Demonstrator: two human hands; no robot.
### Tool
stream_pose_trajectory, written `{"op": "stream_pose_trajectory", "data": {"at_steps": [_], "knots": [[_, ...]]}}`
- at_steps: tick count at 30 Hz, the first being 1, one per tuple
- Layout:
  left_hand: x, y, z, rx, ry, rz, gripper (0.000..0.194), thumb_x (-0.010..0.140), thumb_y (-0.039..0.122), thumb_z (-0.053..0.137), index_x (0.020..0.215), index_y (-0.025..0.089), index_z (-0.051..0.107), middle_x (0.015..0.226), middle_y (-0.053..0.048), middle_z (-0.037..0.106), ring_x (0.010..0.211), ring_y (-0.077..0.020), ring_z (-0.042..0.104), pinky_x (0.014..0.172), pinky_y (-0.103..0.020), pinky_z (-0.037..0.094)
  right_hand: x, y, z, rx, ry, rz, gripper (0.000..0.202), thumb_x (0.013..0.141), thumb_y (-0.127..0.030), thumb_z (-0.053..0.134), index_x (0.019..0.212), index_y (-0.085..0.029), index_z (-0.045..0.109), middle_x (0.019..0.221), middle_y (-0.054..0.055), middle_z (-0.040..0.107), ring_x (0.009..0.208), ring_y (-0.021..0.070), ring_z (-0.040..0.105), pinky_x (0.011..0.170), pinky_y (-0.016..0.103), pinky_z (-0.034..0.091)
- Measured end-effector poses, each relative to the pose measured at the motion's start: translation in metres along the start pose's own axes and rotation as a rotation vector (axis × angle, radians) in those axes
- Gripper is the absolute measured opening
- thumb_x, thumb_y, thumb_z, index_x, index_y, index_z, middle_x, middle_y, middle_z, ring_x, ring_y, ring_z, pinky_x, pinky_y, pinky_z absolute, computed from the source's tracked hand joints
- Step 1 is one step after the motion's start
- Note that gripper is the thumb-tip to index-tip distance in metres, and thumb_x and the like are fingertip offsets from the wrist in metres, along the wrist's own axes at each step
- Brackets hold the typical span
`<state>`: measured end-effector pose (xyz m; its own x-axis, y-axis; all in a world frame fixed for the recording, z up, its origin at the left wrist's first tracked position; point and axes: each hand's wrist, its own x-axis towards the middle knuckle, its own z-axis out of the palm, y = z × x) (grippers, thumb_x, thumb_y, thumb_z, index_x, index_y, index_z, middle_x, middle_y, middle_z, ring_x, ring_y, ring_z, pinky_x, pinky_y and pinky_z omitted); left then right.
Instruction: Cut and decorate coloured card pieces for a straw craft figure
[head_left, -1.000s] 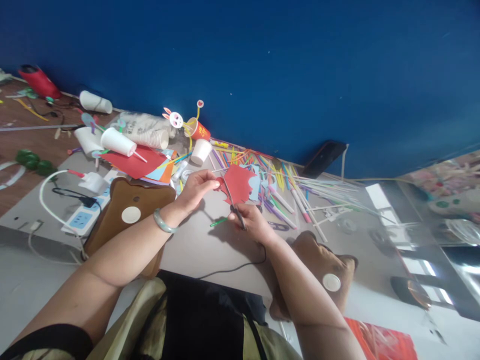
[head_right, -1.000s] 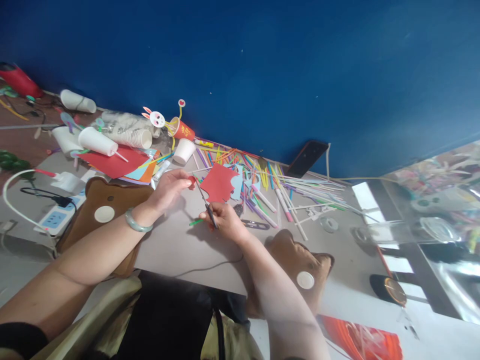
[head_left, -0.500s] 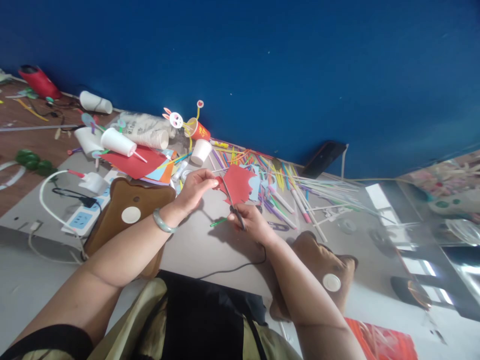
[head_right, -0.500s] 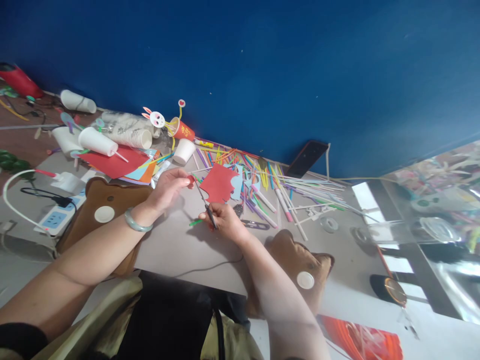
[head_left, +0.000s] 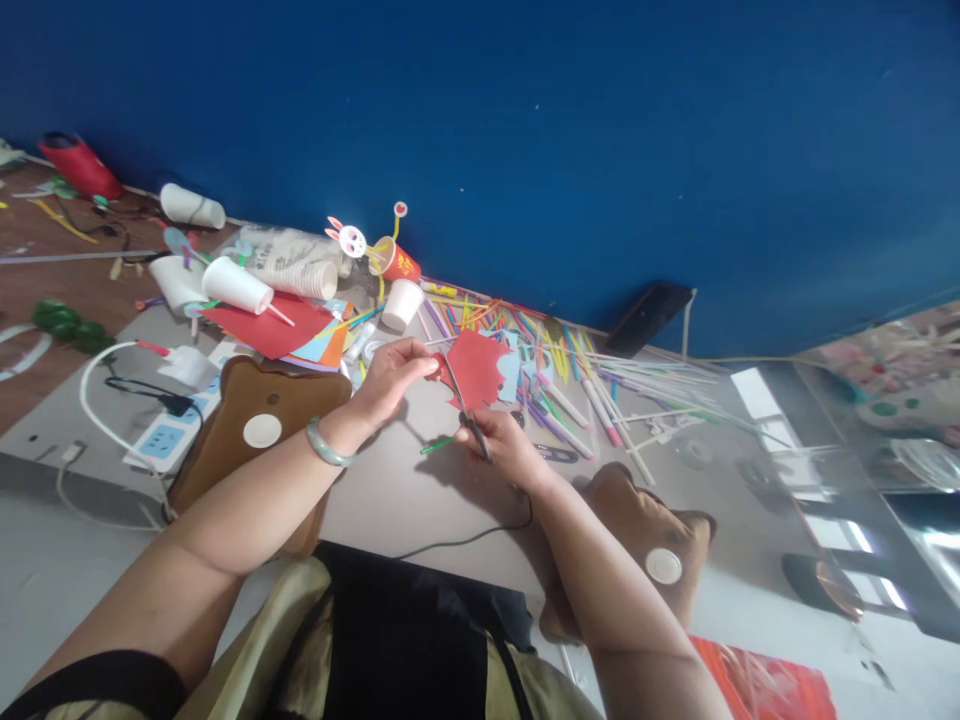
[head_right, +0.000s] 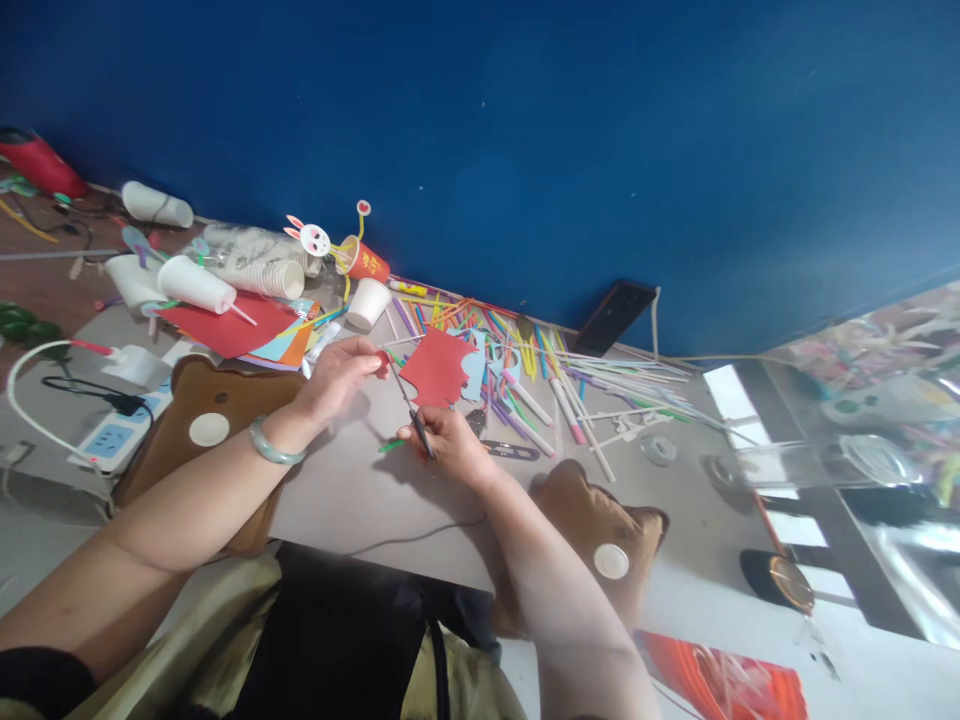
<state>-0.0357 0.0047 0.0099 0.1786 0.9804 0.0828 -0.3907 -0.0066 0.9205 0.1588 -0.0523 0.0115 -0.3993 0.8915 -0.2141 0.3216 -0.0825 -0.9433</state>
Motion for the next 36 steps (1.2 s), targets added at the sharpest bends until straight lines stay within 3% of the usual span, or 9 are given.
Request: {"op": "stream_pose_trajectory", "data": {"at_steps": [6,24,36], "knots": [[-0.0019,-0.0026,0.0006,0.05,-0.071,0.005,0.02,0.074,0.033,0.075,0.069,0.016,0.066,0.069,-0.001,0.068,0.069,-0.0131,0.061,0.072,-0.028,0.048,0.0002,-0.0025,0.0,0.003,0.006,-0.003,0.052,0.076,-0.064,0.07,0.061,-0.02,0.049,0.049,-0.004,0.053,0.048,0.0098,0.045,0.05,0.023,0.034],[-0.0005,0.0021,0.0016,0.06,0.007,0.025,0.017,0.071,0.03,0.072,0.065,0.016,0.063,0.066,-0.001,0.067,0.066,-0.0131,0.061,0.071,-0.028,0.048,-0.0003,-0.0029,-0.0003,0.0,0.003,0.006,0.049,0.078,-0.062,0.069,0.062,-0.02,0.049,0.049,-0.004,0.054,0.048,0.0103,0.046,0.05,0.024,0.034],[-0.0014,0.0015,0.0023,0.051,-0.032,0.036,0.018,0.072,0.029,0.072,0.064,0.016,0.062,0.066,-0.001,0.067,0.067,-0.0128,0.061,0.071,-0.028,0.048,0.0004,-0.0009,0.002,0.009,-0.002,-0.003,0.052,0.076,-0.064,0.07,0.062,-0.019,0.049,0.05,-0.003,0.053,0.049,0.0098,0.045,0.05,0.023,0.033]]}}
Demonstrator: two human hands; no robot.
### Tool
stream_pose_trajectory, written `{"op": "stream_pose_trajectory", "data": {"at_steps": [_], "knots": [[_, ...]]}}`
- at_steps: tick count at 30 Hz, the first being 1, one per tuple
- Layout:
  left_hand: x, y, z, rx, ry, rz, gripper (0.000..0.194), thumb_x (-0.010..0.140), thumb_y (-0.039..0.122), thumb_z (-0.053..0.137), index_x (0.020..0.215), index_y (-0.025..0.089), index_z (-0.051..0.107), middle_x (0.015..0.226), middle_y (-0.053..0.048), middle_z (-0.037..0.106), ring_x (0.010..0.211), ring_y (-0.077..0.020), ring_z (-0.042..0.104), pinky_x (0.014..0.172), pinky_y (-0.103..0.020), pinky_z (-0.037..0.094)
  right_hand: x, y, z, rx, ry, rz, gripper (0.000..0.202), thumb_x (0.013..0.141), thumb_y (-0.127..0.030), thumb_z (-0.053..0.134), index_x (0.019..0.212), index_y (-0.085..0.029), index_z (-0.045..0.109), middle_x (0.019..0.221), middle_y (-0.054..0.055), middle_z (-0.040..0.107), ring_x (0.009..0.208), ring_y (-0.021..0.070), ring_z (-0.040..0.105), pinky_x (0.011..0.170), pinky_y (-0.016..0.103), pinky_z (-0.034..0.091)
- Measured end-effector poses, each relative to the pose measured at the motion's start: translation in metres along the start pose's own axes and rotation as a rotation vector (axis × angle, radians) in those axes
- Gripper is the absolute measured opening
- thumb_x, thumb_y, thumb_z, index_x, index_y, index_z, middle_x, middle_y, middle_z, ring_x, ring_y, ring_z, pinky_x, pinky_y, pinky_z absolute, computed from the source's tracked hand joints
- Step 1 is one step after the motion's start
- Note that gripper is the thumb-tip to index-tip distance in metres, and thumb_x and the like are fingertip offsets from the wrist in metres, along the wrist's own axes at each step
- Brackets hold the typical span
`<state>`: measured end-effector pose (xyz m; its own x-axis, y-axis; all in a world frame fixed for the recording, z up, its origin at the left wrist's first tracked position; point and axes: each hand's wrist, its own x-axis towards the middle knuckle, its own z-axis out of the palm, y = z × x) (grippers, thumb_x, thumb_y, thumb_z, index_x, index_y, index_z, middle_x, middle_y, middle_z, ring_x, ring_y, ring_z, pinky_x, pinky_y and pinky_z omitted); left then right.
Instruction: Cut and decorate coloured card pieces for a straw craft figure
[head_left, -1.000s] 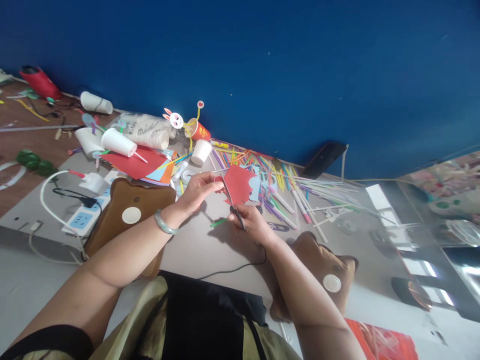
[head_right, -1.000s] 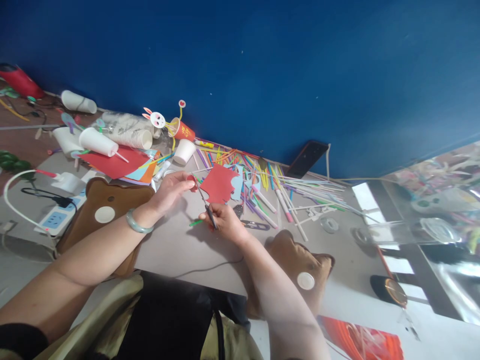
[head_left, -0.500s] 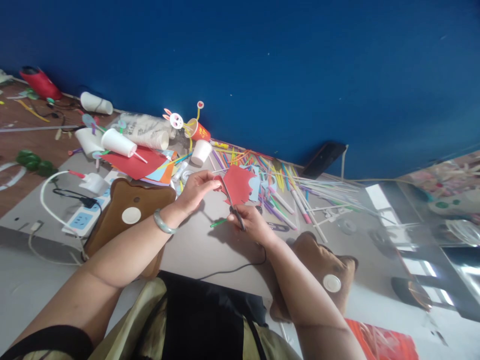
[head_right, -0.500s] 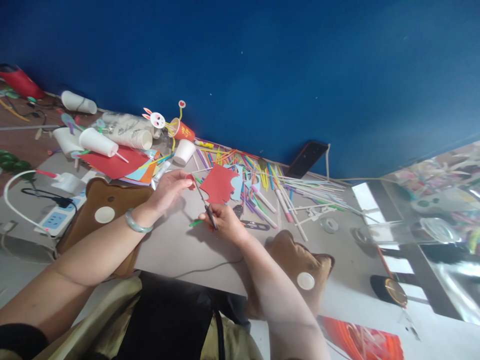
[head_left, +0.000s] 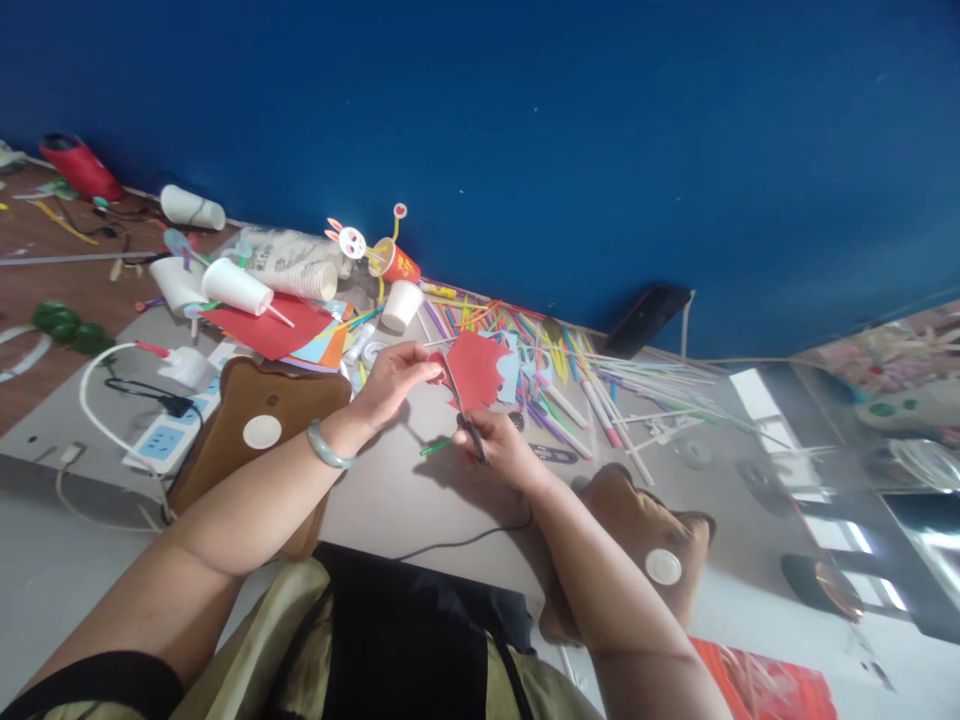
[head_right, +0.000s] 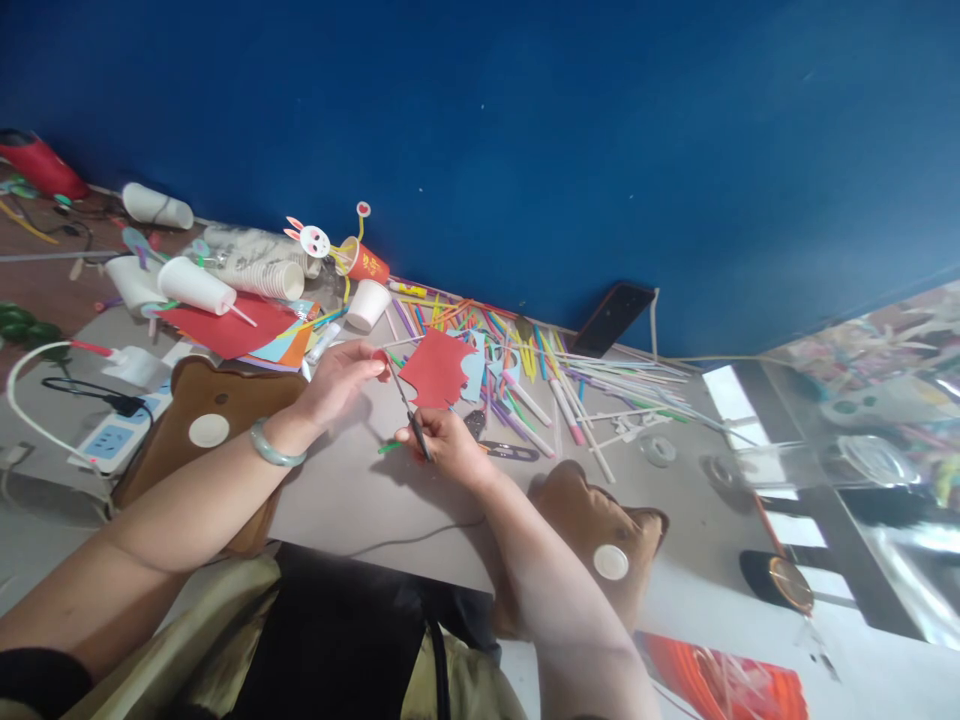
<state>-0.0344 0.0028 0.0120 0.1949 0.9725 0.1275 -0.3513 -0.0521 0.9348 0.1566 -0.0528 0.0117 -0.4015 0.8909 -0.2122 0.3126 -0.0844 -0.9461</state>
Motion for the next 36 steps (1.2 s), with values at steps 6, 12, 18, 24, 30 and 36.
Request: {"op": "stream_pose_trajectory", "data": {"at_steps": [6,12,18,24,30,36], "knots": [[-0.001,-0.007,0.001,-0.006,-0.033,-0.016,0.015,0.072,0.027,0.072,0.066,0.016,0.063,0.065,0.0,0.066,0.067,-0.0135,0.062,0.071,-0.029,0.049,0.0,-0.001,0.003,0.04,-0.026,-0.016,0.055,0.072,-0.07,0.07,0.064,-0.018,0.051,0.054,-0.002,0.054,0.05,0.0092,0.044,0.05,0.023,0.032],[-0.004,-0.011,0.002,0.018,-0.064,-0.019,0.014,0.073,0.029,0.073,0.071,0.017,0.066,0.07,-0.001,0.067,0.069,-0.0139,0.062,0.072,-0.029,0.05,-0.001,-0.001,0.005,0.093,-0.026,-0.005,0.057,0.071,-0.072,0.069,0.068,-0.018,0.051,0.055,-0.003,0.053,0.05,0.0086,0.043,0.05,0.023,0.032],[-0.005,-0.014,0.001,0.04,-0.097,-0.031,0.017,0.075,0.03,0.074,0.07,0.016,0.066,0.07,-0.002,0.067,0.07,-0.0137,0.061,0.071,-0.028,0.048,0.0,-0.003,0.004,0.09,-0.02,-0.025,0.058,0.071,-0.074,0.068,0.067,-0.018,0.053,0.055,-0.002,0.055,0.051,0.0094,0.045,0.05,0.024,0.033],[-0.006,-0.014,0.003,0.044,-0.111,-0.05,0.019,0.074,0.032,0.074,0.069,0.016,0.066,0.07,-0.003,0.067,0.07,-0.0149,0.062,0.072,-0.029,0.049,-0.001,-0.004,0.005,0.094,-0.007,-0.041,0.059,0.072,-0.075,0.067,0.067,-0.018,0.054,0.055,-0.002,0.055,0.051,0.0098,0.045,0.05,0.024,0.034],[-0.005,-0.015,0.003,0.046,-0.123,-0.043,0.018,0.075,0.032,0.074,0.069,0.016,0.067,0.069,-0.003,0.069,0.069,-0.0148,0.062,0.072,-0.029,0.049,-0.001,-0.004,0.004,0.086,-0.009,-0.048,0.059,0.072,-0.076,0.066,0.066,-0.018,0.054,0.055,-0.001,0.055,0.051,0.0102,0.045,0.05,0.024,0.034],[-0.006,-0.014,0.004,0.044,-0.106,-0.054,0.018,0.074,0.031,0.075,0.067,0.016,0.067,0.067,-0.002,0.066,0.068,-0.0143,0.062,0.07,-0.028,0.048,0.0,-0.001,0.002,0.068,-0.012,-0.052,0.059,0.073,-0.076,0.065,0.066,-0.018,0.054,0.054,-0.001,0.056,0.05,0.0104,0.045,0.05,0.025,0.033]]}}
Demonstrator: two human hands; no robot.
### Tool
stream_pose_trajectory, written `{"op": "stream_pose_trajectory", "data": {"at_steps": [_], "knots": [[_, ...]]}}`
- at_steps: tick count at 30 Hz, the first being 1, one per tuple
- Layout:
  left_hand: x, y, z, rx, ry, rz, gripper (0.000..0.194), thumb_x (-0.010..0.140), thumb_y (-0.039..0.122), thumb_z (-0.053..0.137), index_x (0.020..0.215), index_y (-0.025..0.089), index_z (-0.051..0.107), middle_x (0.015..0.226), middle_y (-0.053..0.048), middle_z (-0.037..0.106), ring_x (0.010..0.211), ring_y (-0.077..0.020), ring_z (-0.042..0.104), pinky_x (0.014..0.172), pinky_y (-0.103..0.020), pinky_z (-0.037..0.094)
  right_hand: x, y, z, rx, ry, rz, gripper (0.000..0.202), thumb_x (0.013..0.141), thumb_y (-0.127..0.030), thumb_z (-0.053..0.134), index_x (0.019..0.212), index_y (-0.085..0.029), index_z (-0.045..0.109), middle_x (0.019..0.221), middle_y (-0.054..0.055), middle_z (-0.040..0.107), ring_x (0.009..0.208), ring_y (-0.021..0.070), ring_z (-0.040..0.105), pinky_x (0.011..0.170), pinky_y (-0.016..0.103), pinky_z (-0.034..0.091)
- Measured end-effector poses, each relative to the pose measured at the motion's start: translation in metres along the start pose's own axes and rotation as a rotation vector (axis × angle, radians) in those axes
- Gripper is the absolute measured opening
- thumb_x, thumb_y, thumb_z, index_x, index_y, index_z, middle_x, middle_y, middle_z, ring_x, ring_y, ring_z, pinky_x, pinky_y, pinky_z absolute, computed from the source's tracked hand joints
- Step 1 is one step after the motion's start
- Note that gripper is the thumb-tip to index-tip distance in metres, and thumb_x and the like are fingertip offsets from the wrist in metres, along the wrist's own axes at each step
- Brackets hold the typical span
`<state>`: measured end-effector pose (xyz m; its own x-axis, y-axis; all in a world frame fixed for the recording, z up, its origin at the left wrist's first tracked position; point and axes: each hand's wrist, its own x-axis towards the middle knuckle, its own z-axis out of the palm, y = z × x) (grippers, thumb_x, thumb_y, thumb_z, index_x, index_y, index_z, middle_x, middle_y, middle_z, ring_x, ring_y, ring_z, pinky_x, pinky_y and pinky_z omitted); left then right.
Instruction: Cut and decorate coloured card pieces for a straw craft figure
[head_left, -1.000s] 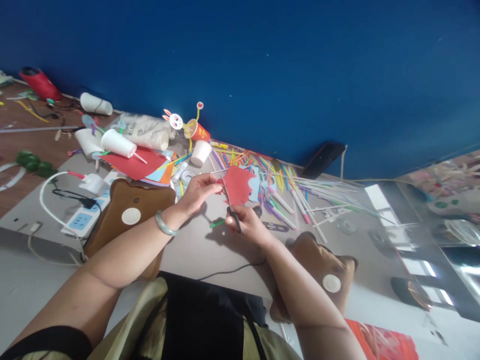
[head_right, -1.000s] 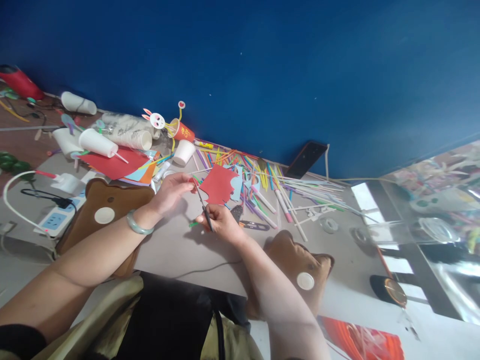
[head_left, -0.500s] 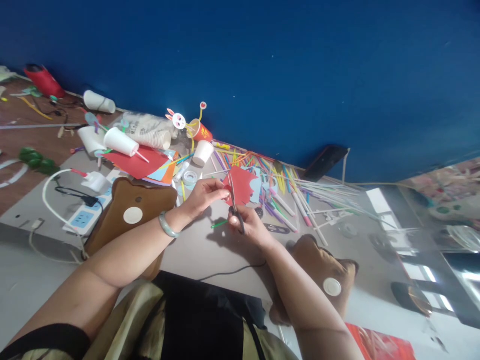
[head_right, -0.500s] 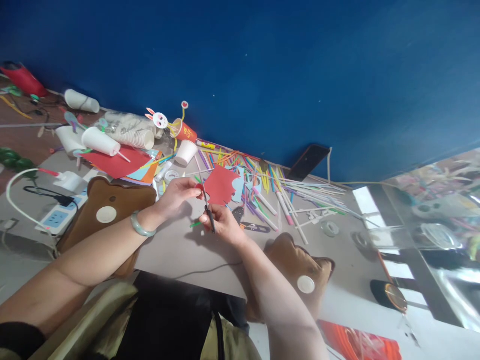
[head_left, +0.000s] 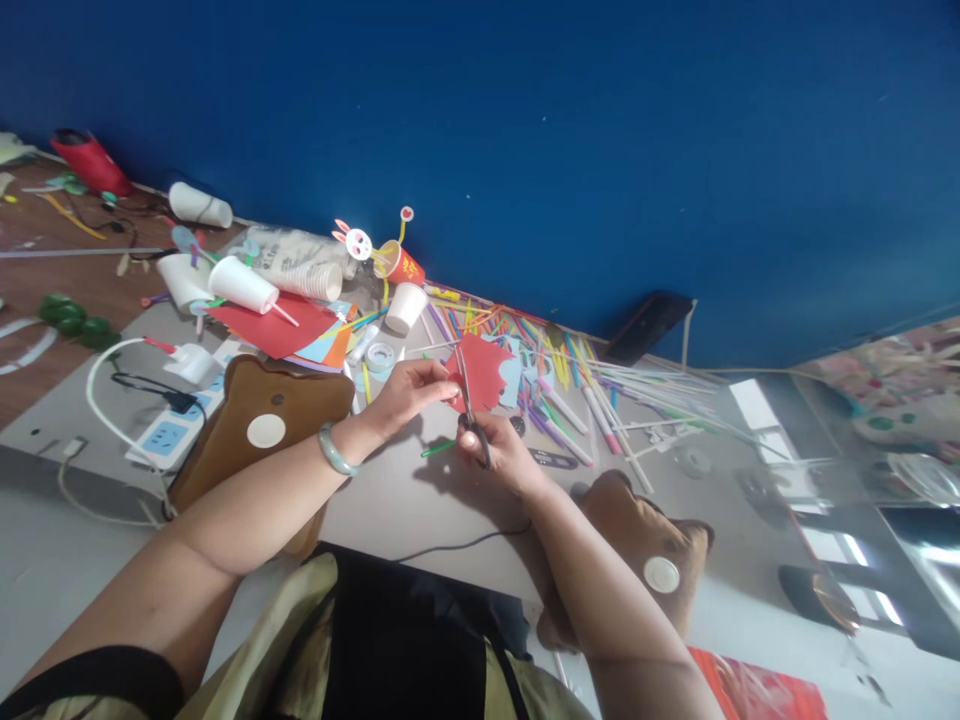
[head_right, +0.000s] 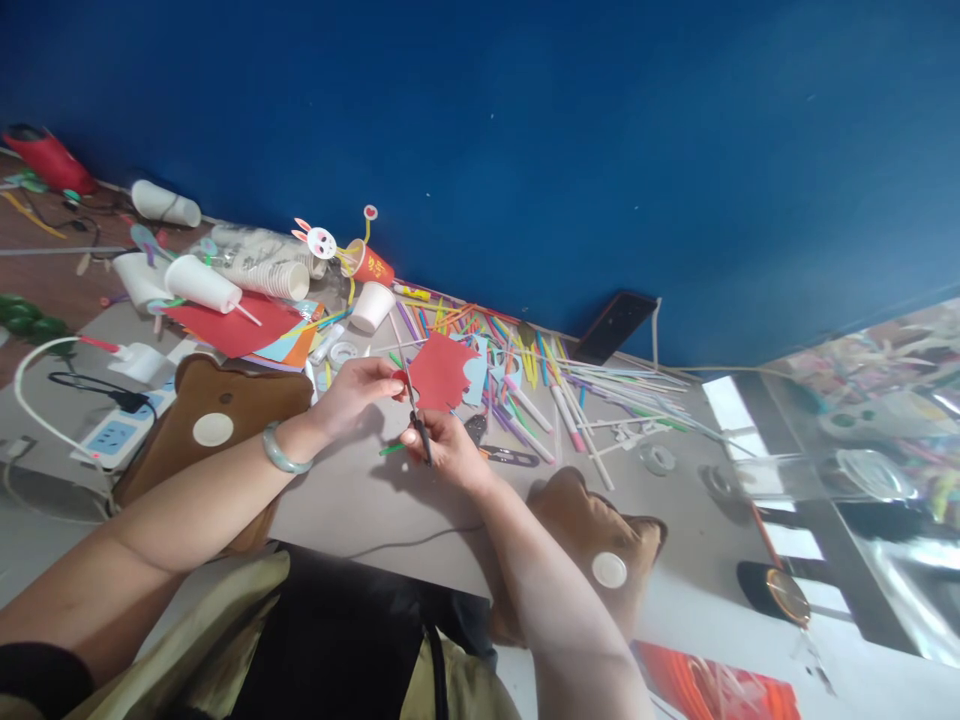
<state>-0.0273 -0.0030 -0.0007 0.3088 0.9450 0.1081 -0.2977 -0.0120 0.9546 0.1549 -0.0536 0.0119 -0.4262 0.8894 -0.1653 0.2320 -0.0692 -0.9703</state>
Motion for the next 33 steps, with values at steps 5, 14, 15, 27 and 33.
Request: {"op": "stream_pose_trajectory", "data": {"at_steps": [5,14,15,27,33], "knots": [[-0.0009,0.0043,0.0008,0.015,0.003,-0.007,0.018,0.073,0.031,0.075,0.067,0.016,0.067,0.067,-0.002,0.066,0.068,-0.014,0.061,0.07,-0.028,0.048,-0.0001,0.0013,-0.0004,-0.009,0.001,-0.002,0.06,0.073,-0.076,0.064,0.066,-0.018,0.054,0.054,-0.001,0.055,0.05,0.0102,0.045,0.05,0.024,0.033],[-0.0002,0.0012,-0.0039,0.016,-0.03,0.025,0.018,0.076,0.03,0.074,0.069,0.016,0.066,0.07,-0.002,0.067,0.07,-0.0144,0.061,0.072,-0.028,0.048,0.0002,0.0021,-0.0016,0.006,-0.009,-0.008,0.059,0.073,-0.075,0.066,0.066,-0.018,0.054,0.053,-0.002,0.055,0.049,0.0098,0.045,0.049,0.024,0.033],[0.0,0.0007,-0.0045,0.018,-0.033,0.029,0.018,0.076,0.03,0.074,0.07,0.016,0.066,0.07,-0.002,0.067,0.07,-0.0144,0.061,0.072,-0.028,0.048,0.0002,0.0024,-0.0015,0.008,-0.01,-0.006,0.058,0.073,-0.074,0.066,0.066,-0.017,0.054,0.052,-0.002,0.055,0.049,0.0097,0.045,0.049,0.024,0.032],[-0.0004,0.0019,-0.0066,0.034,-0.058,0.057,0.016,0.078,0.029,0.072,0.071,0.016,0.066,0.071,-0.002,0.067,0.071,-0.0142,0.061,0.072,-0.028,0.048,-0.0009,0.0016,-0.0016,0.008,-0.018,0.006,0.056,0.074,-0.072,0.067,0.067,-0.018,0.054,0.053,-0.002,0.055,0.049,0.01,0.046,0.049,0.024,0.033],[-0.0001,0.0034,-0.0071,0.04,-0.054,0.067,0.013,0.079,0.026,0.07,0.071,0.016,0.066,0.072,-0.002,0.068,0.071,-0.014,0.062,0.071,-0.028,0.049,-0.0005,0.0005,-0.002,0.005,-0.028,-0.013,0.058,0.074,-0.074,0.066,0.066,-0.017,0.054,0.053,-0.002,0.055,0.049,0.01,0.046,0.049,0.024,0.033]]}}
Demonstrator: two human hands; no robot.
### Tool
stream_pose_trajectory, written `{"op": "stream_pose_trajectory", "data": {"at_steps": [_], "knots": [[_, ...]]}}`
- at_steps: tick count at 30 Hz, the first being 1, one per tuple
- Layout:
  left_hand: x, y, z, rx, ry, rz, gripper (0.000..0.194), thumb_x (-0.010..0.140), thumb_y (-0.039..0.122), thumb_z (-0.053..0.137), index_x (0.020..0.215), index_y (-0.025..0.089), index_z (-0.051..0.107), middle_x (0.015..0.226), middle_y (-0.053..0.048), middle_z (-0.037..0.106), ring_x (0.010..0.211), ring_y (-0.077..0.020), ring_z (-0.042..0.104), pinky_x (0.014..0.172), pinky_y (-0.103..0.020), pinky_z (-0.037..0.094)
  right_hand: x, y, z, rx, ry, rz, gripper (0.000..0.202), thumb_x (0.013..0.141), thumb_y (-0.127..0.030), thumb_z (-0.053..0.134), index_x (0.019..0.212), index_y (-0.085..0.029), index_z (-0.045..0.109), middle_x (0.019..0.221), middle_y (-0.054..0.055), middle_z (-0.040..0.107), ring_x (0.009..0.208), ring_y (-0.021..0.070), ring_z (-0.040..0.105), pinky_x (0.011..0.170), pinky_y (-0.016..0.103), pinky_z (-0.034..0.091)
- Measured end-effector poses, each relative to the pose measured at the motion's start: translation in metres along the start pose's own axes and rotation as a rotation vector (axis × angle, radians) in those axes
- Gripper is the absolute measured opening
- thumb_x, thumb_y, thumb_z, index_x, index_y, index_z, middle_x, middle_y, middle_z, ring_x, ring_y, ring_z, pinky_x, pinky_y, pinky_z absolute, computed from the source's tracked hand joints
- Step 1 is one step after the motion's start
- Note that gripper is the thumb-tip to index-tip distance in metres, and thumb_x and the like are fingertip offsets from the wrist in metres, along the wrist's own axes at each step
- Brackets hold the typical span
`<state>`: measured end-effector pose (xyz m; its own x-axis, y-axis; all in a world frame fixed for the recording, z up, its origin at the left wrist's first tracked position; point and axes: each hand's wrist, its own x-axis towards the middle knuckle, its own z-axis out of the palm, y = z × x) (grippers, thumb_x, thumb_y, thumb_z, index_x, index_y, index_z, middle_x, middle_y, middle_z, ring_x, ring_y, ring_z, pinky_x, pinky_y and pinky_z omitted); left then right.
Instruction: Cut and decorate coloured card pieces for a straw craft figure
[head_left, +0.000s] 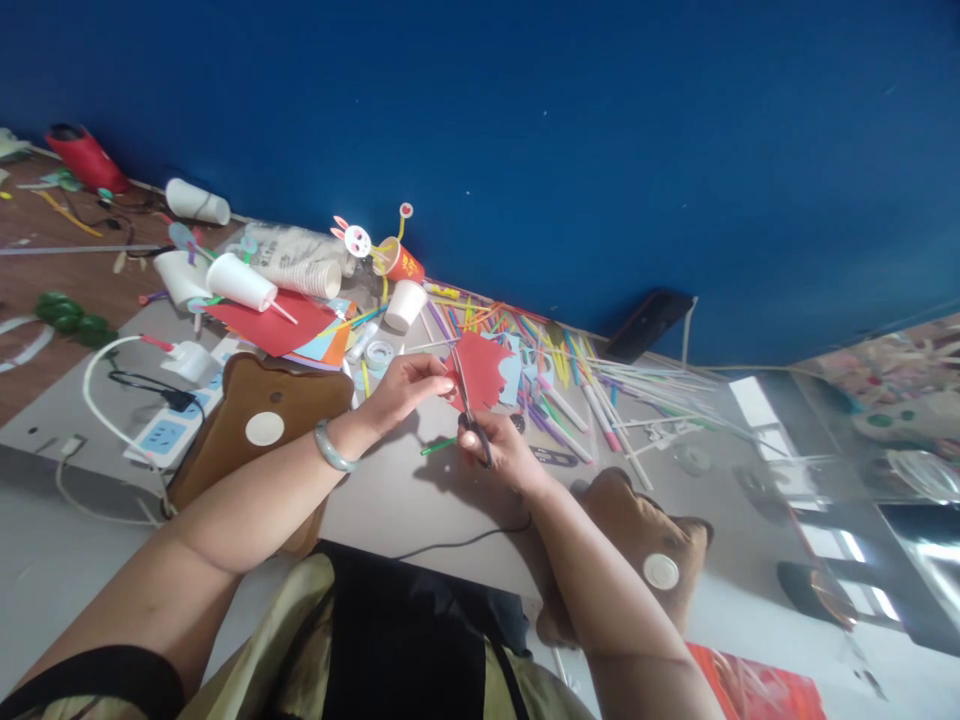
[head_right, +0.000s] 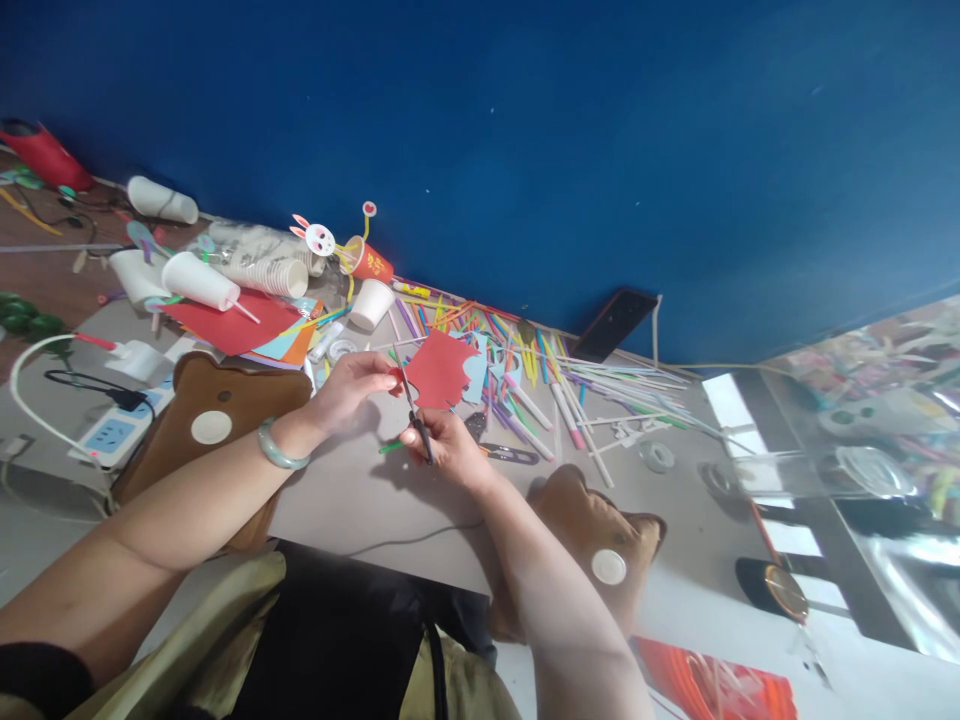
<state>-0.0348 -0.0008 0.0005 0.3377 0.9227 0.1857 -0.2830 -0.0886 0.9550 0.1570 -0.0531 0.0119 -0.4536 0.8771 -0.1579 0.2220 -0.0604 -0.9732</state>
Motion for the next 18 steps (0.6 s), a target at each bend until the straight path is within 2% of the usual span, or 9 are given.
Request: {"op": "stream_pose_trajectory", "data": {"at_steps": [18], "knots": [[-0.0002,0.0027,0.0006,-0.015,0.018,-0.012,0.012,0.077,0.025,0.069,0.07,0.016,0.066,0.071,-0.001,0.068,0.071,-0.0137,0.063,0.072,-0.027,0.05,-0.0009,0.0,0.0006,-0.034,-0.002,-0.014,0.057,0.076,-0.073,0.064,0.065,-0.018,0.053,0.052,-0.002,0.055,0.049,0.0102,0.047,0.05,0.024,0.035]]}}
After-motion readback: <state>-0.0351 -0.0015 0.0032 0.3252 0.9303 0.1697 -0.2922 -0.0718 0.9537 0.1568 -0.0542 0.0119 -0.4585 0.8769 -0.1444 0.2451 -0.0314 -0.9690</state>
